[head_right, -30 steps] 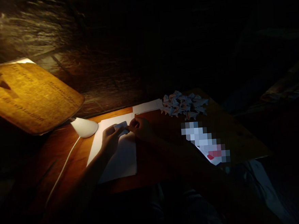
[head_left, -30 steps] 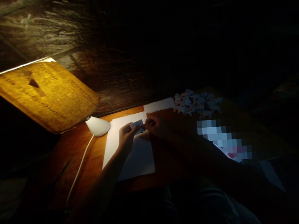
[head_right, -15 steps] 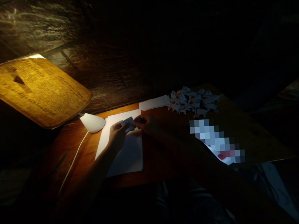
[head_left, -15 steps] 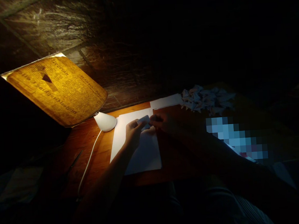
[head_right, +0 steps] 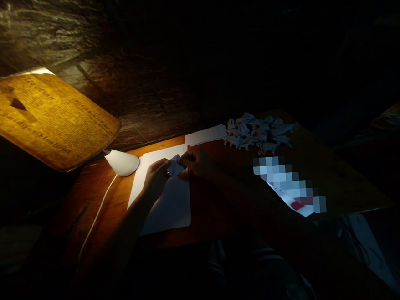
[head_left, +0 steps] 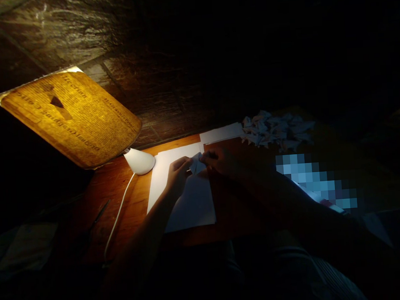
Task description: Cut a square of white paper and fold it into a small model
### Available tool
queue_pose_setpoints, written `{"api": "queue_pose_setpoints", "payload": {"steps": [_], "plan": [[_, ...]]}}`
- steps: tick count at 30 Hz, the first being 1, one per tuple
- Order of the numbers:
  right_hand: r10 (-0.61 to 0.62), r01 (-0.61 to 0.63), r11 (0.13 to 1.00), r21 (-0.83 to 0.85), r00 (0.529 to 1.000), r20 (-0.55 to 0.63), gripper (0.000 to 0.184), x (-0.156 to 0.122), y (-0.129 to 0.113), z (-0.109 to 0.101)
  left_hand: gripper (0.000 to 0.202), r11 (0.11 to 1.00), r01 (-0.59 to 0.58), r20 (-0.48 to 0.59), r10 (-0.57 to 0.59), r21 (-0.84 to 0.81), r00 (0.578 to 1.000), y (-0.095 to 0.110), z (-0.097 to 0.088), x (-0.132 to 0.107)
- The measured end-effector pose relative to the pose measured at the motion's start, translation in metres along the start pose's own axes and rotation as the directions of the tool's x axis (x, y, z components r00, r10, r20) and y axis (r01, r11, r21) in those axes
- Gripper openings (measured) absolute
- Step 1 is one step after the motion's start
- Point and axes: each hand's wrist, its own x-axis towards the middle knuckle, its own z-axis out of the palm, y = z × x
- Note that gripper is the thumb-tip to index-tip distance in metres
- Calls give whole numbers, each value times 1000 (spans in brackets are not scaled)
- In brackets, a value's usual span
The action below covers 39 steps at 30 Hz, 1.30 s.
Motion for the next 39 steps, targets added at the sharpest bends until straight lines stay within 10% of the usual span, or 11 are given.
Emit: {"api": "queue_pose_setpoints", "payload": {"steps": [21,39], "plan": [[-72,83,988,-132,994,83,12,-8,-13,-2,39,969,-101,78,86,225,993,12,-9,-7],[20,8,980,-199,990,143,24,-16,-27,-18,64,903,16,147,-87,429,985,20,13,-23]]}}
